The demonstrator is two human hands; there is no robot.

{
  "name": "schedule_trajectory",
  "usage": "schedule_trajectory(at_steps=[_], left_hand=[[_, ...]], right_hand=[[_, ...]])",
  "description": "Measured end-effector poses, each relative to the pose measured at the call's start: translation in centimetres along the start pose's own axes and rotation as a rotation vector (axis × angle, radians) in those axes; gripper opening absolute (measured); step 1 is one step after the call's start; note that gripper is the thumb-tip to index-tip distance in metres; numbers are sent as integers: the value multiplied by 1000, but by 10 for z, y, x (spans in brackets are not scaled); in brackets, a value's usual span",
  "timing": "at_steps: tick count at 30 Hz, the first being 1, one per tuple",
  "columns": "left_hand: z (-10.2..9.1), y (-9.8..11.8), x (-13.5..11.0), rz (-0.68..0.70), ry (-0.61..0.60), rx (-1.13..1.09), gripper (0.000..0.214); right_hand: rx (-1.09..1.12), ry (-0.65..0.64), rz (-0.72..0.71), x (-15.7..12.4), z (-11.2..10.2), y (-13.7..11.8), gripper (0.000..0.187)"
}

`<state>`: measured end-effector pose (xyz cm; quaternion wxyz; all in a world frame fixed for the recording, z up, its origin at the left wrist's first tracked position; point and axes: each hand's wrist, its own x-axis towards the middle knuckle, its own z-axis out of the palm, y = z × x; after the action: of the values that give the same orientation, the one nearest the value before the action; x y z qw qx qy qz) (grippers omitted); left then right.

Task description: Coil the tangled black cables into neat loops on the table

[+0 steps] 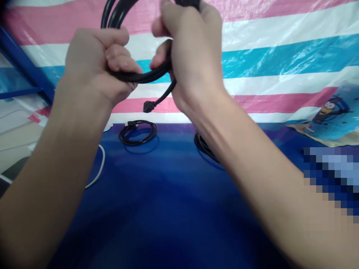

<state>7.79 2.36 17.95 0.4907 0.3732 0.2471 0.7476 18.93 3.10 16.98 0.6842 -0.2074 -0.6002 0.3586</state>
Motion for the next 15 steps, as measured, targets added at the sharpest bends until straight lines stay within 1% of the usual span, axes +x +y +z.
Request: schedule_trajectory(at_steps=[1,2,3,5,7,8,9,10,11,13,15], left_hand=[[0,5,-2,-8,-94,33,35],[-1,10,-4,-15,-215,93,35],[-2,16,-6,-17,-329,180,35],[-7,25,-8,-22,-491,417,31],[-10,30,-8,-52,-570,604,25],[-11,29,-8,-83,-597,663,24],[-11,28,-6,-112,-609,694,22],[-11,25,-5,-118,-612,705,21],[-10,22,-4,-98,-595,707,21],[-8,18,-2,15,-504,687,28],[-7,16,-1,138,-379,617,38]], right_hand=[[-9,40,65,3,-4,-2,29],[-26,51,131,5,-9,-4,28],[-60,25,186,7,-14,-6,24],[-228,-122,208,7,-24,-12,17],[-521,-310,151,5,-31,-17,20],[-662,-379,109,3,-33,-19,23],[-774,-422,73,2,-33,-19,23],[-836,-437,49,1,-33,-19,21],[-838,-423,34,1,-31,-18,17],[-689,-325,20,3,-27,-12,12],[-432,-208,64,6,-24,-4,14]])
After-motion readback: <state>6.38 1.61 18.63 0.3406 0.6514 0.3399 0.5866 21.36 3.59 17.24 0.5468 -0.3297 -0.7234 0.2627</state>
